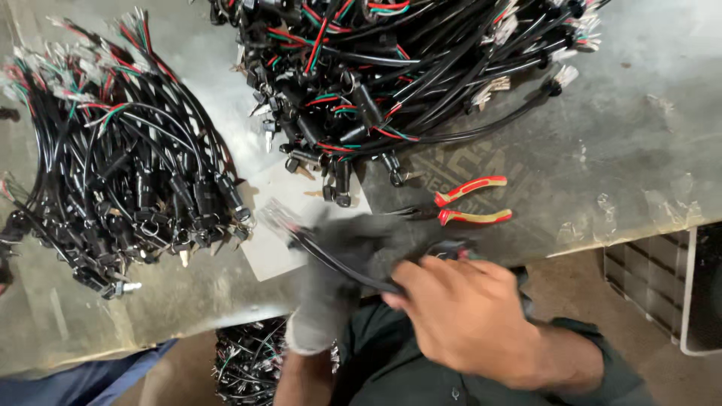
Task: The person picks up a black cable from a large pile of wire harnesses on a metal workbench and uses pliers to work on its connector end, manipulating the wires and fitting components. They repeat this process on successive harnesses, setting each one back on the bench.
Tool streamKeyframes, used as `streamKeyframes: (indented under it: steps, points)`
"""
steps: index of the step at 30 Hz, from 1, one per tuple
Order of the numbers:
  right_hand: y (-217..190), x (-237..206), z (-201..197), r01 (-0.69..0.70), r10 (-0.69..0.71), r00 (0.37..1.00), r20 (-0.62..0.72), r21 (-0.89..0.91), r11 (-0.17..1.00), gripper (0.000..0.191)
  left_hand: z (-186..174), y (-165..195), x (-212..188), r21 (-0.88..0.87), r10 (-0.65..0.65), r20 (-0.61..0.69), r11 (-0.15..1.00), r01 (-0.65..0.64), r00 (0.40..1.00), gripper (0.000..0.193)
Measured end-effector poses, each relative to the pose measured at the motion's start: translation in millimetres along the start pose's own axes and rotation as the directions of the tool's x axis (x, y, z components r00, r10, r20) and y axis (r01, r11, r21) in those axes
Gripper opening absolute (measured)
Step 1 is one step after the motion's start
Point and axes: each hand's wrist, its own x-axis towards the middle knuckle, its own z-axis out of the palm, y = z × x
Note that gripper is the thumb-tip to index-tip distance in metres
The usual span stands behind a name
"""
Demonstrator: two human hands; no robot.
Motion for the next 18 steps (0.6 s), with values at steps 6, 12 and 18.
streamKeyframes:
  steps: [6, 12, 18]
  points:
    - [7.0, 12.8, 19.8, -0.063, 0.076, 0.976, 0.204, -0.071, 0.995, 0.026, -4.8, -9.5, -7.9, 0.213, 0.054, 0.22, 0.972, -0.102, 0.974, 0.044]
    - [24.5, -0.5, -23.8, -0.069, 0.086, 0.994, -0.067, 0.221, 0.973, 0.042, 2.9, -27.1, -14.1, 0.161, 0.104, 0.392, 0.971, -0.179, 0.914, 0.031]
    - [3.0, 10.8, -67.4, -0.352, 0.388, 0.83, 0.4, 0.916, -0.193, 0.031, 43.0, -16.9, -15.5, 0.409, -0.155, 0.735, 0.877, -0.25, 0.66, 0.023]
